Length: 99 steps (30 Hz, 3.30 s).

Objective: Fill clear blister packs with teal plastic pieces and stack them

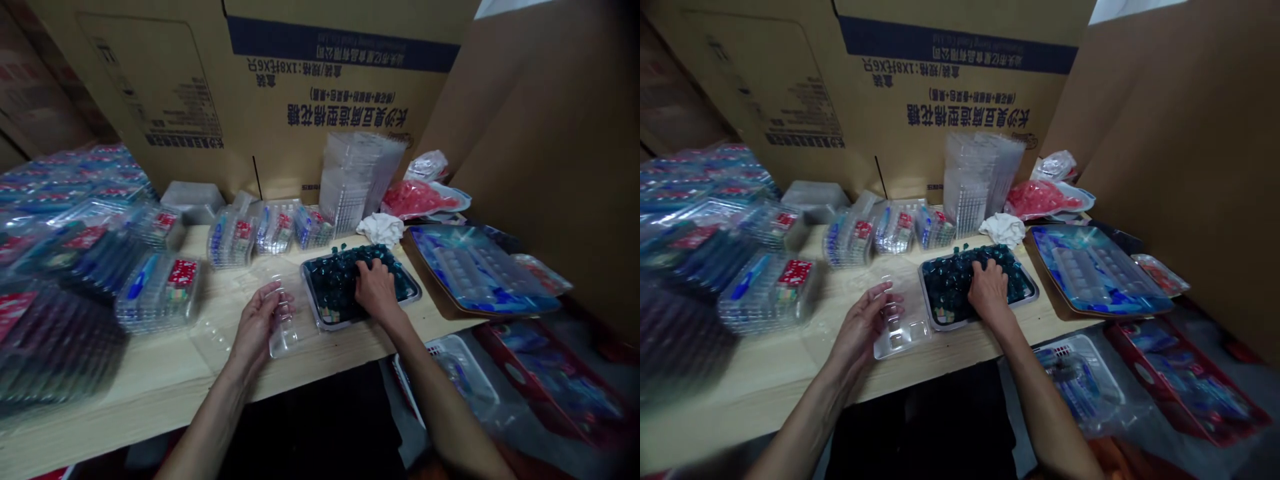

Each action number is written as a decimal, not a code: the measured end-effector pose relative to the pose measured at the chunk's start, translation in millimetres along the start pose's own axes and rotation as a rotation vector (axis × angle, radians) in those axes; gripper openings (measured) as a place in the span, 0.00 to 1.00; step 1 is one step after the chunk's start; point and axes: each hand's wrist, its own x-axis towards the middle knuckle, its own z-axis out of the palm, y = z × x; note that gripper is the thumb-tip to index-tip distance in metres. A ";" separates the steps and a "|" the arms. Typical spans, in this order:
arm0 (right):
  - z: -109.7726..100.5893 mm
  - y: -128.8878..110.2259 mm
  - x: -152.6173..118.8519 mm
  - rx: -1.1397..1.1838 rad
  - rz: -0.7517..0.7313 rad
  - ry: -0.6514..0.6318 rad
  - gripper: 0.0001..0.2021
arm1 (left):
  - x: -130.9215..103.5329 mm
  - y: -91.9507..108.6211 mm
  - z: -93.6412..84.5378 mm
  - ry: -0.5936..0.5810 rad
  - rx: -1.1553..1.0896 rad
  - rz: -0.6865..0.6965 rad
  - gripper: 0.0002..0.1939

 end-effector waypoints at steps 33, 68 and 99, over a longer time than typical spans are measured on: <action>-3.1 -50.6 8.9 0.871 -0.280 -0.073 0.14 | 15.7 14.7 38.1 -0.212 0.291 0.095 0.40; -4.5 -44.3 -24.6 0.468 -0.355 0.224 0.19 | 51.9 -18.0 84.4 -0.012 -0.293 -0.242 0.08; 8.0 26.9 27.7 0.232 0.047 0.017 0.09 | 107.9 -51.7 55.3 -0.555 0.823 0.750 0.11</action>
